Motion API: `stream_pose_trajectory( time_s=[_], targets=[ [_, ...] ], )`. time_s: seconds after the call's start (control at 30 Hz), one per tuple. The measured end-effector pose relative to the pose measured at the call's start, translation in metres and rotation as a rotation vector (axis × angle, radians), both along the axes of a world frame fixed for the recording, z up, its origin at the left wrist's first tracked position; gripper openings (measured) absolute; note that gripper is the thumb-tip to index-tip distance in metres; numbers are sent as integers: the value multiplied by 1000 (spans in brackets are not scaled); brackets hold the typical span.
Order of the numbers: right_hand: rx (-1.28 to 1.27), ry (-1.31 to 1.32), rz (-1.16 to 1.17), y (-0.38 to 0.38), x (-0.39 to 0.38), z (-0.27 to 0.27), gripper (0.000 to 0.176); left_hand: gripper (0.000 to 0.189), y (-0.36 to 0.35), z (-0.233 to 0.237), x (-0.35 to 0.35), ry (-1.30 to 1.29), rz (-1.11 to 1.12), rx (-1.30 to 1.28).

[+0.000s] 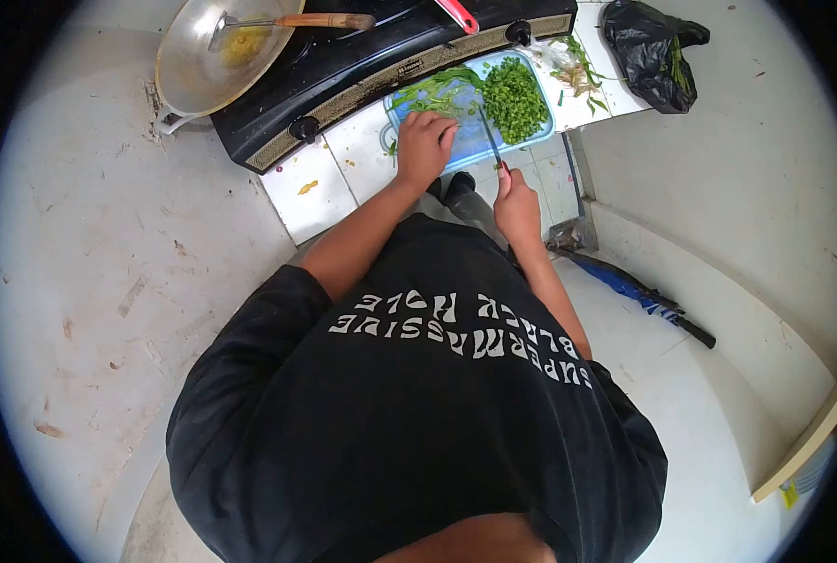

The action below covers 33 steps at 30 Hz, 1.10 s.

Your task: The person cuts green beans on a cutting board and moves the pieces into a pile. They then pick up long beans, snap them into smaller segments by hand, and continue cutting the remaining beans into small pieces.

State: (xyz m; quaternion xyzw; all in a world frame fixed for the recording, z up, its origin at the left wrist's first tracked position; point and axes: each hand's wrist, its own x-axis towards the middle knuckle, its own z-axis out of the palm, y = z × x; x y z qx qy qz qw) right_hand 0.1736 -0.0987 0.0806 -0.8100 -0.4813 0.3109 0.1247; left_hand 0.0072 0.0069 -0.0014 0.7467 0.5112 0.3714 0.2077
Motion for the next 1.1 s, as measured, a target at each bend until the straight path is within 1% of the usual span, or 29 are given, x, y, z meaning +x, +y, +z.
stream_pose_trajectory(
  time_s=[0.1, 0.17, 0.37, 0.47, 0.6, 0.7, 0.77, 0.8, 0.87, 0.9, 0.97, 1.1],
  targets=[
    [33, 20, 56, 1, -10, 2, 39, 10, -1, -1, -6, 35, 54, 1],
    [-3, 27, 90, 0, -15, -1, 39, 10, 0, -2, -10, 105, -17, -65],
    [-30, 10, 137, -1, -20, -18, 39, 9, 1, -3, -5, 150, -13, -25],
    [-9, 45, 126, 1, -22, -29, 39, 6, 1, -11, -3, 176, 12, -15],
    [-17, 46, 109, 0, -22, -31, 39, 7, -2, -15, 0, 217, 17, -24],
    [-7, 74, 92, -15, -18, -26, 39, 6, -2, -19, 3, 248, 70, -43],
    [-27, 26, 60, -23, -13, -19, 39, 9, -3, -19, 4, 259, 83, -80],
    [-28, 24, 59, -23, -10, -19, 39, 9, -4, -17, 4, 257, 82, -80],
    [41, 30, 10, -16, -6, -20, 39, 14, -5, -14, 0, 126, 15, -89],
    [42, 34, 5, -14, -8, -17, 39, 14, -6, -9, -1, 130, 11, -87],
    [83, 70, -4, -11, -7, -9, 39, 14, -11, 0, 1, 20, 25, 5],
    [78, 82, 17, -13, -15, -4, 38, 13, -11, -5, -9, 15, 25, -29]
  ],
)
